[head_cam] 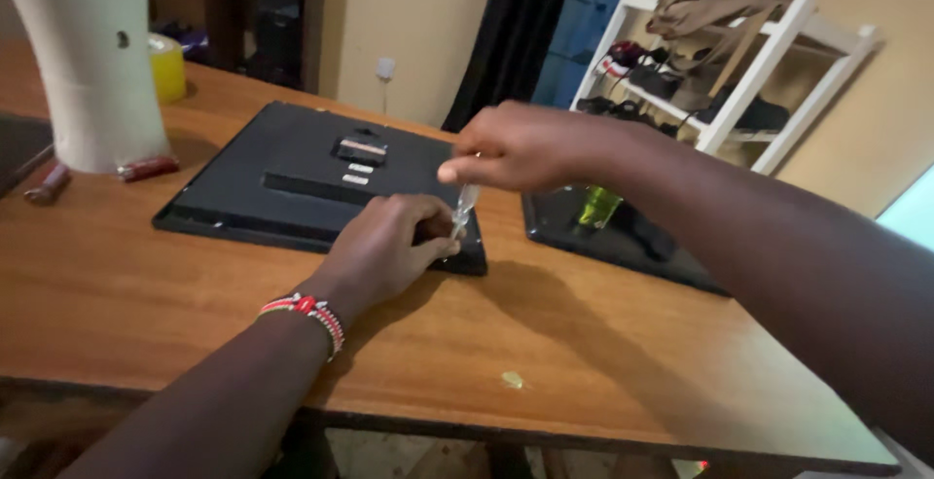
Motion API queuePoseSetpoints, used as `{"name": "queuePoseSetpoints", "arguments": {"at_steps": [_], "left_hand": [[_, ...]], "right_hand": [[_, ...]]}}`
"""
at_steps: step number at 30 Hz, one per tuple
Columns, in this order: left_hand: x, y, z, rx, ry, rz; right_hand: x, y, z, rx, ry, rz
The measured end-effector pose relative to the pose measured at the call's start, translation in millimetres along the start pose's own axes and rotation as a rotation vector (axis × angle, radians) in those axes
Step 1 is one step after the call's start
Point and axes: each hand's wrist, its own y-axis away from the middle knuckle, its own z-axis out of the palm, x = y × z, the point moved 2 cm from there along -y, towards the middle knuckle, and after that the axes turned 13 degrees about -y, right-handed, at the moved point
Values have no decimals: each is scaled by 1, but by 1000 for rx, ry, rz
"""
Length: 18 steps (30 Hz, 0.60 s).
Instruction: The person uses a screwdriver to tighten screws on the back of a black electronic device placed on a wooden table. The person repeatedly inserts and turns the screwdriver at multiple screw locations around the device's perimeter.
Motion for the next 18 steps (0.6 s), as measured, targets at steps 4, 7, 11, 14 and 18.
{"name": "queuePoseSetpoints", "arguments": {"at_steps": [4, 7, 11, 14, 18], "left_hand": [[0, 1, 1, -15, -27, -18], [1, -3, 0, 4, -36, 3], [3, 0, -1, 16, -32, 27], [4, 0, -2, -56, -37, -82], [9, 0, -4, -41, 17, -102]], "right_hand": [[5, 6, -3, -126, -53, -523], [14, 4, -4, -159, -108, -401], [18, -4, 6, -74, -114, -134], [20, -11, 10, -59, -121, 39], [22, -15, 11, -75, -162, 72]]}}
